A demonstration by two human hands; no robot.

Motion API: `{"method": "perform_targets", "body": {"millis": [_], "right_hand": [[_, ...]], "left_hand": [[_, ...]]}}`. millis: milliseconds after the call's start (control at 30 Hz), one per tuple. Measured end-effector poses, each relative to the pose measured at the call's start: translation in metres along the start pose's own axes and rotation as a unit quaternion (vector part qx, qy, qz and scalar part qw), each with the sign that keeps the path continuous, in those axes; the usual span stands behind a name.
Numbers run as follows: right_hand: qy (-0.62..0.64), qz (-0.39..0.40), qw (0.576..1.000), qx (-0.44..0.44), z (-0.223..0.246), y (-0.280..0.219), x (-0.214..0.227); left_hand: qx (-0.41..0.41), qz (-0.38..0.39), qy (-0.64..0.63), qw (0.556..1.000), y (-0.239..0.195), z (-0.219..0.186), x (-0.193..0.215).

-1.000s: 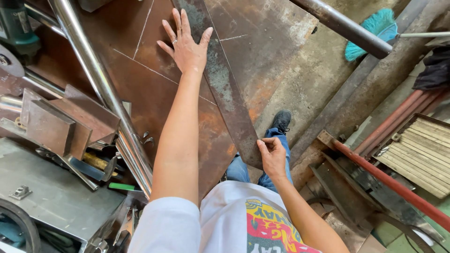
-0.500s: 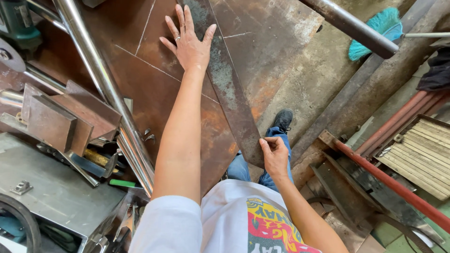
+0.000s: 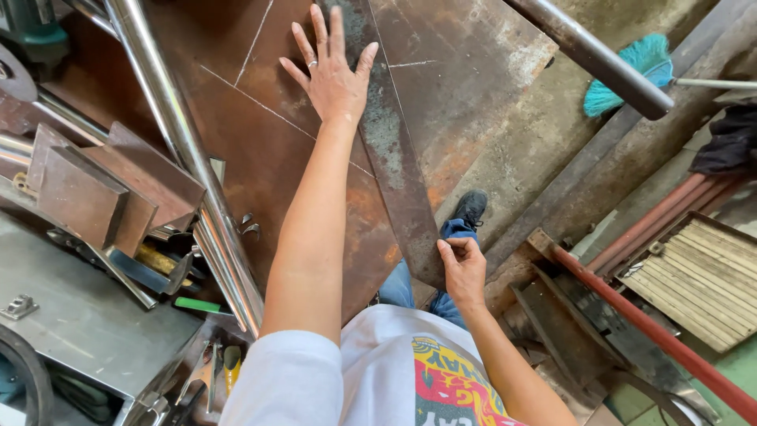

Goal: Measure and mark lines on a metal plate using a square and measuring tape for fabrication.

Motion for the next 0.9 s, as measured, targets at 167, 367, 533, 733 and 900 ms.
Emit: {"method": "perform_targets", "body": {"millis": [167,367,533,733,900], "right_hand": [[-0.105,-0.045,0.991,0.077,0.082,0.023,0.005],[-0.200,0.037,0.955,0.214,0.215,0.118,-0.082],[-0.195,0.108,0.931,0.289,0.249,0.200,-0.152],[-0.263,0.085,0.859,0.431,0.275,0.222,-0.183],[-0.307,0.085,0.816,0.483,0.279,0.227,-0.195]], "left_hand": [[0.004,0.017,-0.030,0.999,-0.007,-0.008,0.016],[-0.010,0.015,-0.021,1.000,-0.011,-0.013,0.018],[-0.009,0.003,-0.018,1.000,-0.010,-0.013,0.025],[-0.010,0.009,-0.026,1.000,-0.008,-0.011,0.017],[-0.020,-0.021,-0.044,0.999,-0.010,-0.011,0.015]]}}
Point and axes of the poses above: each hand's wrist, its own y-axis towards the middle knuckle, its own x-axis out of the back of the hand, z = x × y, the point moved 8 cm from there along y, towards the middle knuckle, and after that the axes turned 1 degree about y, right-handed, at the moved point
